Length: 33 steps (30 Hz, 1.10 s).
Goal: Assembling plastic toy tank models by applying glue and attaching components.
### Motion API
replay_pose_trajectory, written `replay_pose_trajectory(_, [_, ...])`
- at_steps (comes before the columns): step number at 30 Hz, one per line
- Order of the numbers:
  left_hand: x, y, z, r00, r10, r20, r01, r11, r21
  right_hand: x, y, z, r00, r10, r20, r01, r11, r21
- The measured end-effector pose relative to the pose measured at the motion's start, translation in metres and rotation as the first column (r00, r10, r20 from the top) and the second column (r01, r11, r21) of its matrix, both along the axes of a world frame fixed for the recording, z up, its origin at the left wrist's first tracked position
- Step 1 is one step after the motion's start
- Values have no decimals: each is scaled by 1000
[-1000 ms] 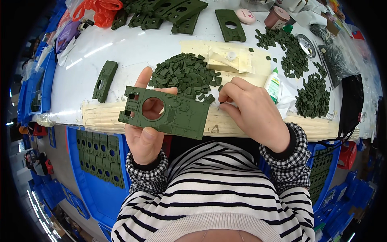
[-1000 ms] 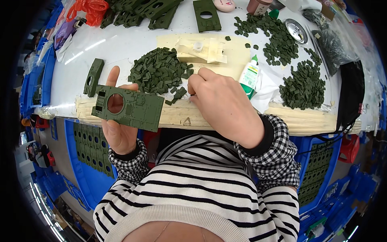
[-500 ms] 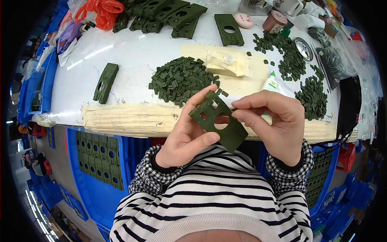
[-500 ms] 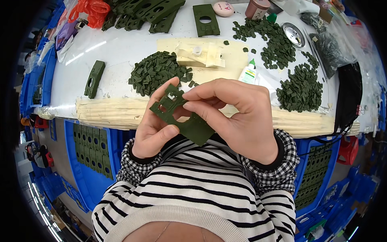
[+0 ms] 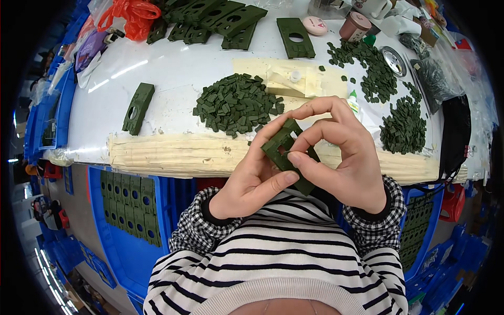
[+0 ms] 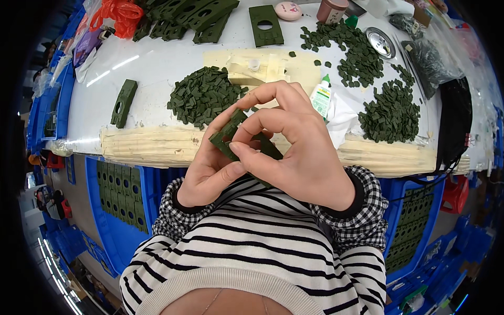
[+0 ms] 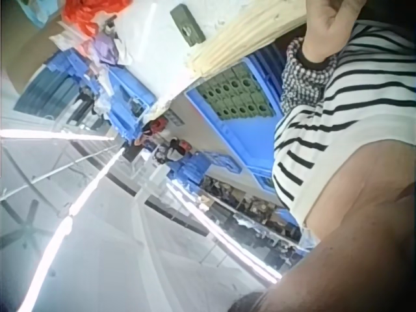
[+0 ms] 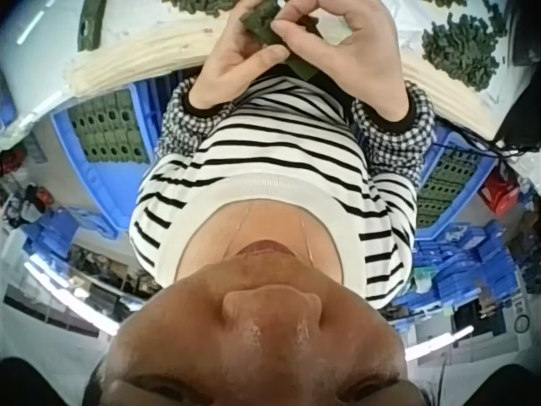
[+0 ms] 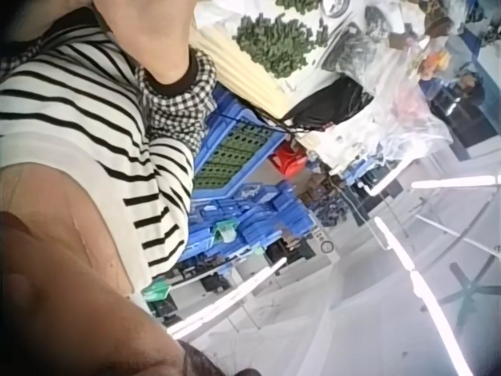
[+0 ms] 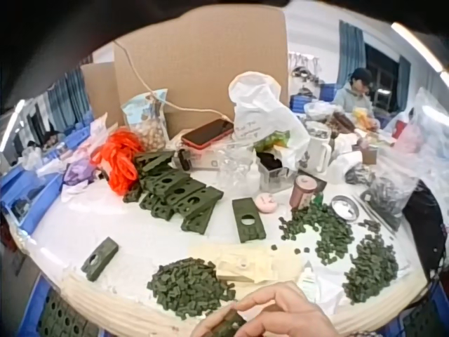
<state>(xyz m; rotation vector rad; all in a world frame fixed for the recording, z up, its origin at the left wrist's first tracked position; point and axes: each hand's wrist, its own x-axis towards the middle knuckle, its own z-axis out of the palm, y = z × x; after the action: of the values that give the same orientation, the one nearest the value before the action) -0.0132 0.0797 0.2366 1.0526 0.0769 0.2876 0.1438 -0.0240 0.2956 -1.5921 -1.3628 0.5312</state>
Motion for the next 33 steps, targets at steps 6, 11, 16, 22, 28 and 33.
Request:
replay_pose_trajectory(6, [-1, 1, -2, 999, -40, 19, 39, 999, 34, -2, 4, -4, 997, -11, -76, 10, 1000, -13])
replay_pose_trajectory(11, [-1, 1, -2, 999, -36, 13, 35, 999, 29, -2, 5, -5, 998, -8, -68, 7, 1000, -15])
replay_pose_trajectory(16, [-2, 1, -1, 1000, -22, 2, 22, 998, 61, -2, 6, -5, 997, -2, -75, 0, 1000, -24])
replay_pose_trajectory(22, [-3, 2, 0, 1000, -29, -11, 30, 995, 100, -1, 5, -6, 996, 7, -85, -9, 1000, -28])
replay_pose_trajectory(28, [-3, 1, -1, 999, -36, -3, 36, 993, 115, -1, 5, -7, 996, 3, -89, -5, 1000, -21])
replay_pose_trajectory(33, [-4, 1, -2, 999, -51, 0, 50, 992, 120, -2, 4, -9, 996, 6, -90, -6, 1000, -1])
